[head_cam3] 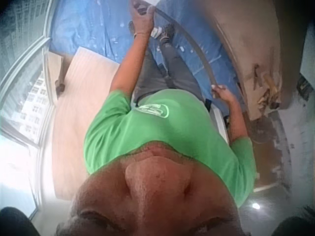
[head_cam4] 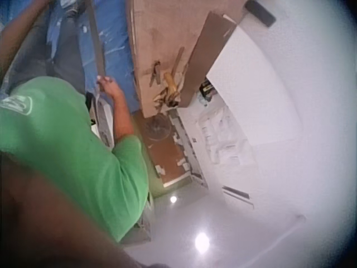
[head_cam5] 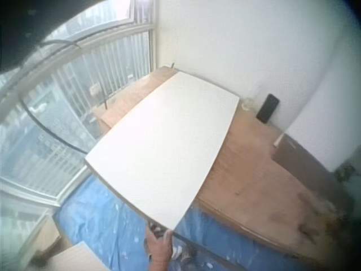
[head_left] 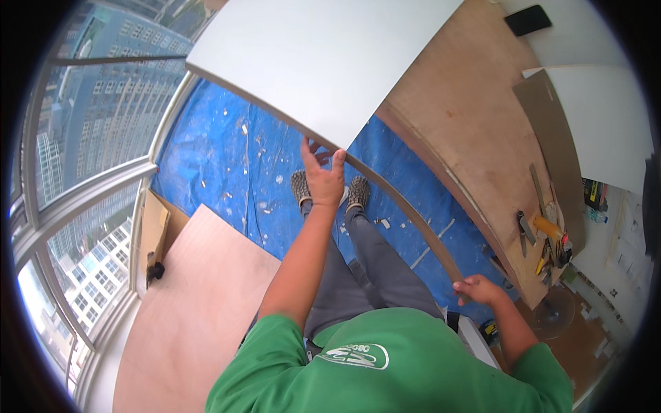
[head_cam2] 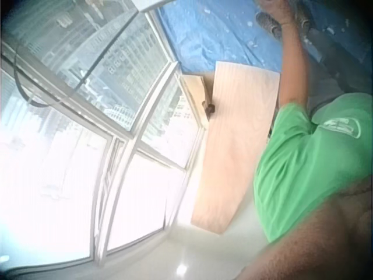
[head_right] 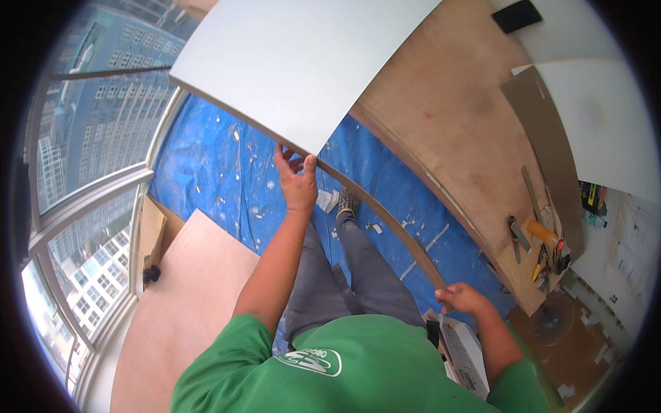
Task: The person aligns a flexible edge banding strip along the edge of a white cabinet door panel, presses it into place, and uses a hammer to tap the strip flush. The person then flips the panel and uses a utility knife to trim the excess banding along the edge.
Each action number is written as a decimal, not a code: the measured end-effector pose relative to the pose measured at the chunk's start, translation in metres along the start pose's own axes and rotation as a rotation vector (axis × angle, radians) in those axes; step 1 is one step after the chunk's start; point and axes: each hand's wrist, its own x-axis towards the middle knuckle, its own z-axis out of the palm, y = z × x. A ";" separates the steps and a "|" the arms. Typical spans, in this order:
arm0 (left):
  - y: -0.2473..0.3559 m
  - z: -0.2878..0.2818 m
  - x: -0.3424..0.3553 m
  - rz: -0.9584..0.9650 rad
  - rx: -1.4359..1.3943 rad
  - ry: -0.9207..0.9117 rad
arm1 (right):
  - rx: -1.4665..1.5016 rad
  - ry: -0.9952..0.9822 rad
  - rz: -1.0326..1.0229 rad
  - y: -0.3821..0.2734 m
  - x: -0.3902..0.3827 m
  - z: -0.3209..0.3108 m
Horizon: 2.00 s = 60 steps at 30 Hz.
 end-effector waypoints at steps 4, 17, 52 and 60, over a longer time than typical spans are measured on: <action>-0.013 -0.013 -0.013 -0.193 0.014 -0.025 | 0.084 0.024 -0.081 0.005 -0.018 0.004; 0.169 0.008 -0.117 0.764 0.536 -1.296 | 0.108 -0.052 -0.433 -0.015 -0.091 0.008; 0.122 -0.117 0.447 0.168 0.817 -0.334 | 0.200 0.946 -0.103 -0.031 -0.081 0.085; 0.133 -0.090 0.493 -0.515 0.481 -0.822 | 0.358 0.978 0.101 -0.067 -0.098 0.102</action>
